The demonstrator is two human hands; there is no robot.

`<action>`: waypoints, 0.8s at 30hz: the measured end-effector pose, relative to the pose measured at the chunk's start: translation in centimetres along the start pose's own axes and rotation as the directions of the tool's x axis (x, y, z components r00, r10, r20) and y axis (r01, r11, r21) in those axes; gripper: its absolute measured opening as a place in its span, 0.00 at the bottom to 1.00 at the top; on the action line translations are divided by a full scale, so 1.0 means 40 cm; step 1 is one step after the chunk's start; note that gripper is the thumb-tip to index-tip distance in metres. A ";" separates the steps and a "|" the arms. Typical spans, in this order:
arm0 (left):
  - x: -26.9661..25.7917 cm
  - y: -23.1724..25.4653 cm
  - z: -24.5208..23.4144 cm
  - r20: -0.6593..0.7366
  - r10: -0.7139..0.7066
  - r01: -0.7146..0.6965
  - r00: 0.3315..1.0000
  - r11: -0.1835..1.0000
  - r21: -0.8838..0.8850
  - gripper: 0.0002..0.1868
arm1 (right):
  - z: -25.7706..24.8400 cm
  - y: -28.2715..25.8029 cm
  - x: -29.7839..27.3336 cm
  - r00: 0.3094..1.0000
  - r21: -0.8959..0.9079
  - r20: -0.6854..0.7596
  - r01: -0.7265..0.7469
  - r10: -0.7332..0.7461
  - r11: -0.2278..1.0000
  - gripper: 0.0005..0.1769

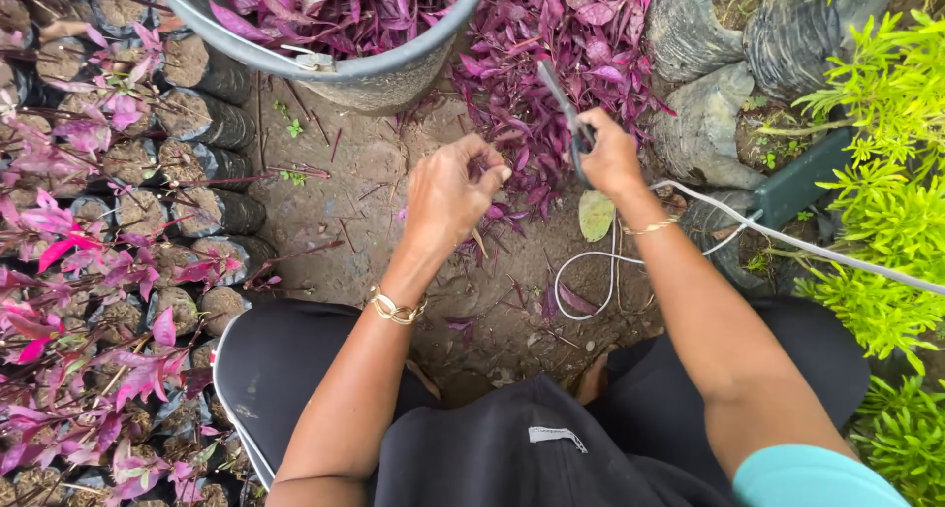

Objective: Trimming purple plant stems with scissors and placing the cuttings into a bucket

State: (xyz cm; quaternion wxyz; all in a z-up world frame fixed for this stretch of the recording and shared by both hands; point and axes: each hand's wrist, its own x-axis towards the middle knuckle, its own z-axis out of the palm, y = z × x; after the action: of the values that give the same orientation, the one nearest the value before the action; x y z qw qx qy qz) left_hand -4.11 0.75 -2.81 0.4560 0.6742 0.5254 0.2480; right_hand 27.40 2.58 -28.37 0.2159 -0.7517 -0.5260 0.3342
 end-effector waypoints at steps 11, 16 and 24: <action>-0.015 0.025 0.023 0.118 0.418 -0.432 0.901 0.887 0.163 0.20 | -0.260 -0.438 -0.260 0.896 0.829 0.433 -0.353 -0.099 0.433 0.31; -0.002 0.004 0.069 0.004 0.521 -0.521 0.854 0.853 0.038 0.14 | -0.233 -0.424 -0.272 0.860 0.853 0.500 -0.471 -0.096 0.224 0.24; 0.041 -0.046 0.094 -0.067 -0.053 -0.018 0.996 0.629 -0.777 0.05 | -0.279 -0.458 -0.305 0.841 0.776 0.460 -0.226 -0.284 0.588 0.28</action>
State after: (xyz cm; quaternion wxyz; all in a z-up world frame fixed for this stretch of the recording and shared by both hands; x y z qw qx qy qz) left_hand -1.39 1.01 -6.38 0.6819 0.3963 0.3925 0.4733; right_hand 20.98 -2.05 -4.99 0.3812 -0.4348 -0.3670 0.7287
